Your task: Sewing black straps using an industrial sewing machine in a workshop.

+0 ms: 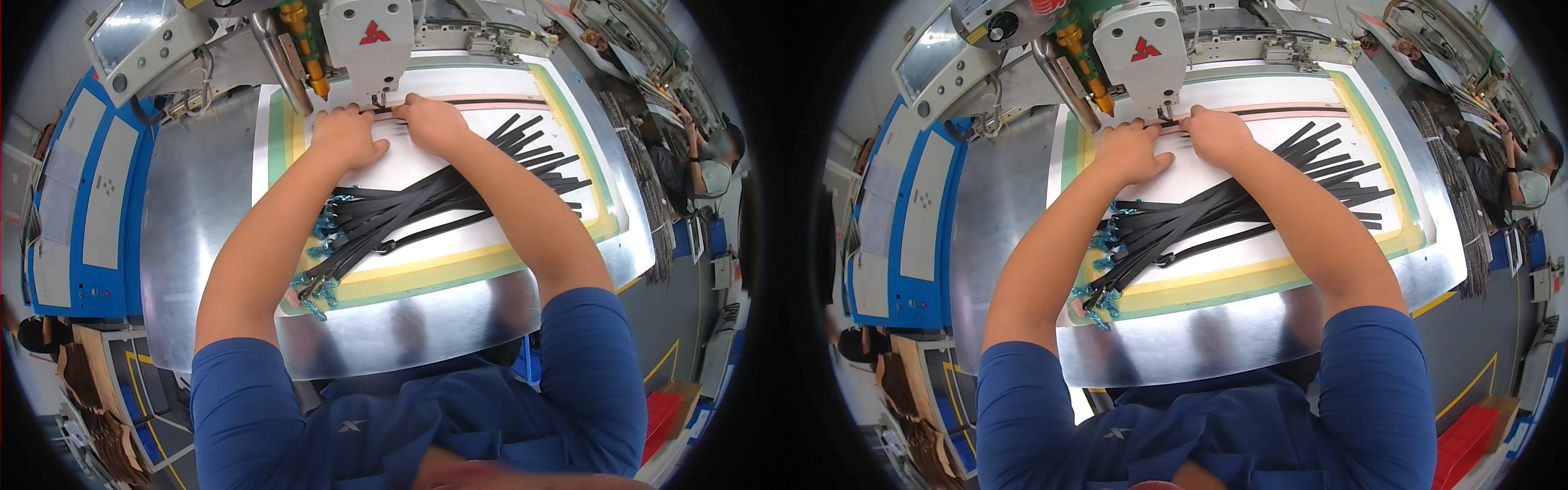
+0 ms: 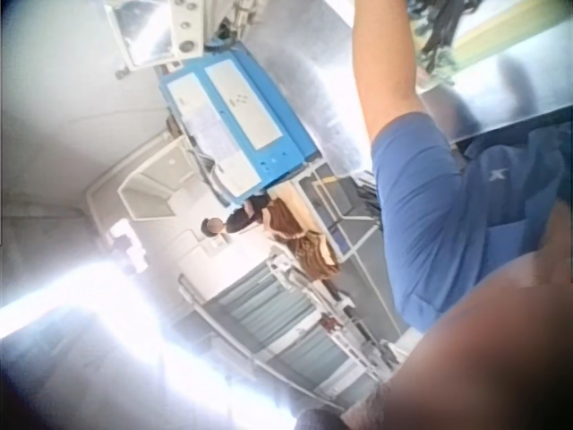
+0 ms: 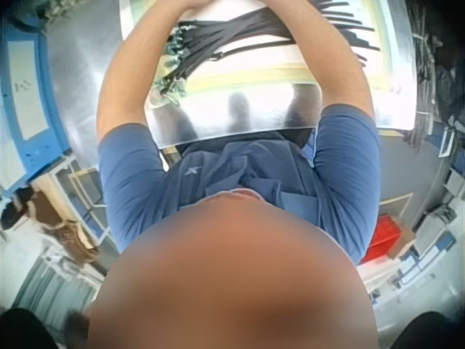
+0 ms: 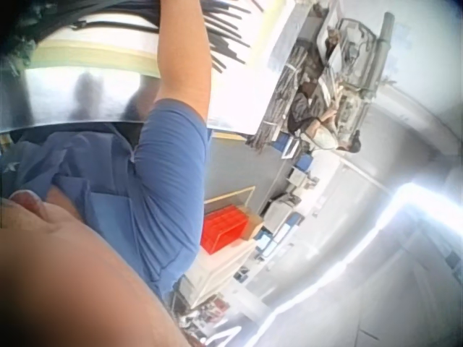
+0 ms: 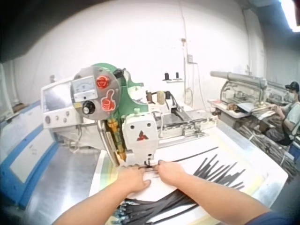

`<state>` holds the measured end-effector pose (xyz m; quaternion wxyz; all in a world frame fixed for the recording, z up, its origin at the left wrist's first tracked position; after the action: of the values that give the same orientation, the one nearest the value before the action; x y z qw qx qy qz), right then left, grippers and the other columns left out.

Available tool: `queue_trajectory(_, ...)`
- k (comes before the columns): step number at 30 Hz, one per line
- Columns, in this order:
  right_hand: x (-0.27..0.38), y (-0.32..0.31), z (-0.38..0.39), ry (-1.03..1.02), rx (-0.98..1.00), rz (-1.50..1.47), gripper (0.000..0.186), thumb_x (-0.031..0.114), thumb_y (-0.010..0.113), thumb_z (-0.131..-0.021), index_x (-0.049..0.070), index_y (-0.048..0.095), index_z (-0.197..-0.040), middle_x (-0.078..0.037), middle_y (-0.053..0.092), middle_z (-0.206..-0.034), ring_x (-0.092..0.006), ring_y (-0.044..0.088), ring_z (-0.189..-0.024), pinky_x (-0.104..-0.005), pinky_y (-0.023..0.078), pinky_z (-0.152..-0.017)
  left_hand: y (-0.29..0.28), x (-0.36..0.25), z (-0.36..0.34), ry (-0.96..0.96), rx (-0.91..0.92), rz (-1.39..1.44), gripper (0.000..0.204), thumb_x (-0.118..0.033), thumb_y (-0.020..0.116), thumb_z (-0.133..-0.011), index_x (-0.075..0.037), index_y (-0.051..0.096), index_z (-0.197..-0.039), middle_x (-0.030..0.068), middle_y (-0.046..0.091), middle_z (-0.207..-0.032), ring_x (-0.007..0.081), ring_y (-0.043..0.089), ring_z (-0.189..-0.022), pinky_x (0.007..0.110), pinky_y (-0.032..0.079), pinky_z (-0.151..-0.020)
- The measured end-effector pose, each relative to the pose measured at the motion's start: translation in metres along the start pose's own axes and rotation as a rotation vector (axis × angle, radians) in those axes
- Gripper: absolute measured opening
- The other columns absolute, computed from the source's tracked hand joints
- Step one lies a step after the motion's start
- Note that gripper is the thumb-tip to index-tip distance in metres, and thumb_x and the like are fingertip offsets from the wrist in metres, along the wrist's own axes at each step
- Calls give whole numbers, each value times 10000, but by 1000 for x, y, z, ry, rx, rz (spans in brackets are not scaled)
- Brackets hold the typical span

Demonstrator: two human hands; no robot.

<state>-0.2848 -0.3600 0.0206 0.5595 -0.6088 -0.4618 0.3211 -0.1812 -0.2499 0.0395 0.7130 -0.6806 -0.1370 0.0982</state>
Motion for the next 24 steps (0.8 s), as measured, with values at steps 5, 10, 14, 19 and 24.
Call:
queue_trajectory(5,-28,-9,15,75,-9,-31,373,24,556,-923,143,744,-1223,-119,667,-1195,-334,708,-1078,-455,575,-931,4,-4,-1,-53,27,-29,617,-535,631,-887,-125,669,-1347,138,671,-1279,309,655,-1191,503,490,-1014)
queue_trajectory(10,-49,-14,26,124,-28,-14,379,23,542,-927,151,744,-1220,-125,667,-1189,-330,705,-1089,-448,574,-932,7,-8,-5,-75,53,14,613,-526,637,-890,-123,674,-1351,143,656,-1304,330,644,-1213,481,488,-1042)
queue_trajectory(14,-46,-12,25,76,-29,-31,360,33,547,-929,146,746,-1207,-139,668,-1179,-333,706,-1092,-449,578,-933,3,-17,-4,-98,-13,48,623,-551,641,-898,-162,660,-1384,152,652,-1316,339,639,-1227,474,479,-1059)
queue_trajectory(19,-51,-15,26,69,7,-23,289,91,567,-941,107,747,-1167,-149,670,-1185,-348,705,-1097,-459,586,-922,2,-30,-11,-101,-21,51,653,-579,645,-901,-117,668,-1362,174,648,-1329,347,636,-1233,476,470,-1069)
queue_trajectory(24,-80,-22,39,109,32,-42,319,84,549,-951,117,739,-1205,-150,668,-1206,-351,703,-1105,-462,584,-929,8,-36,-17,-85,-67,85,658,-541,651,-919,17,683,-1266,216,641,-1329,370,626,-1247,493,484,-1064)
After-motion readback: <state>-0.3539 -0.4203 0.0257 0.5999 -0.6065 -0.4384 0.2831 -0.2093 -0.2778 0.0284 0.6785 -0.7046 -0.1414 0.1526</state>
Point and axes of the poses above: each hand's wrist, its own z-axis away from the middle knuckle, its own y-axis out of the palm, x = y × z, the point moved 6 cm from there along -z, towards the middle knuckle
